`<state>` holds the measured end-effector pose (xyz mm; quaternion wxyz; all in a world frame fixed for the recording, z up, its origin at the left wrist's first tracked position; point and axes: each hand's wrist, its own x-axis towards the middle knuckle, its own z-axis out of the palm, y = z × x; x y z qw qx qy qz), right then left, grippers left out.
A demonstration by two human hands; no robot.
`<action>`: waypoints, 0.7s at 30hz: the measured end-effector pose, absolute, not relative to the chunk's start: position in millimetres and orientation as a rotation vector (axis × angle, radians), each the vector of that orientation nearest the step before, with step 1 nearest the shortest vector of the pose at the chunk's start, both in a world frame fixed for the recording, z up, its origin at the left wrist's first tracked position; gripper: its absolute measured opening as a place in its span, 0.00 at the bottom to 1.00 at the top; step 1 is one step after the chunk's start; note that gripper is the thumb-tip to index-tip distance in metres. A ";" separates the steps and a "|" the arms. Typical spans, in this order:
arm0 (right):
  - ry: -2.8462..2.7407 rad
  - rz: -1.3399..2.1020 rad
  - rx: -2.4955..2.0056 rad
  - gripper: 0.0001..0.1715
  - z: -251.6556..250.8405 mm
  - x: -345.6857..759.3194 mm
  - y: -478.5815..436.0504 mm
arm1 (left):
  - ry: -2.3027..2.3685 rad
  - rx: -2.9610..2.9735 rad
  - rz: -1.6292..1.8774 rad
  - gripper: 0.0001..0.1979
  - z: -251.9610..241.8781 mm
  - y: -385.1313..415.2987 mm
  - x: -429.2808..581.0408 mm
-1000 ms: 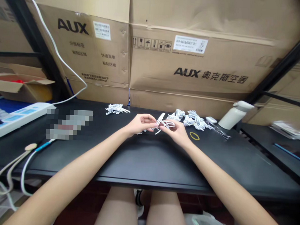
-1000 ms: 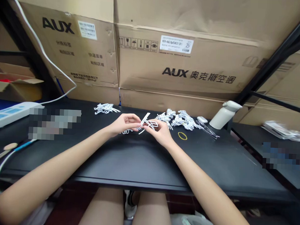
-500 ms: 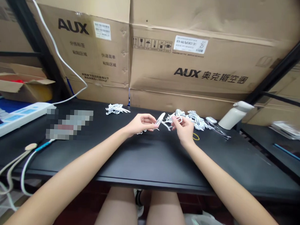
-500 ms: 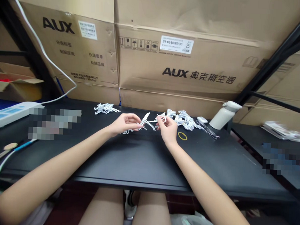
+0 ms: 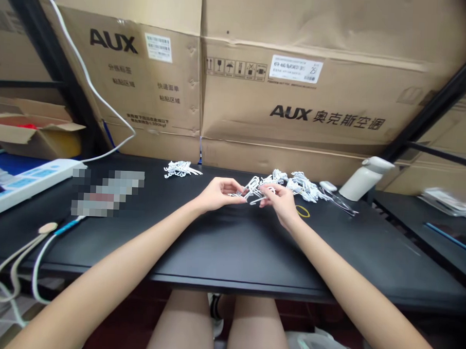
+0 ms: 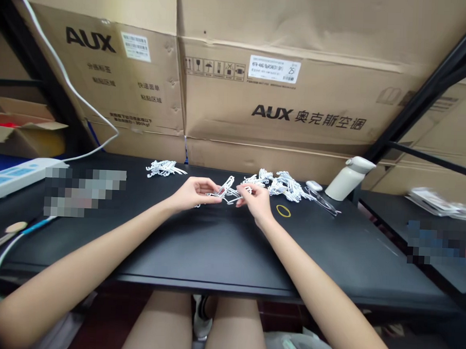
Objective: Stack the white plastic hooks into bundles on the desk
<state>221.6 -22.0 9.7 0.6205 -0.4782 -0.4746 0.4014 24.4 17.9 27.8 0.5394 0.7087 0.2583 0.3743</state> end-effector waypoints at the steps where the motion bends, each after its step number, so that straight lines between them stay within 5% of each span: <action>1: -1.099 0.970 -1.088 0.17 9.9 221.4 -22.4 | 0.608 1.693 0.883 0.19 27.0 18.3 24.4; 9: -1.123 1.220 -1.018 0.18 16.8 219.5 -30.0 | 0.581 1.717 0.896 0.18 25.0 19.0 24.5; 21: -0.955 0.997 -1.052 0.14 16.0 224.5 -23.4 | 0.703 1.684 0.972 0.18 26.2 24.2 23.8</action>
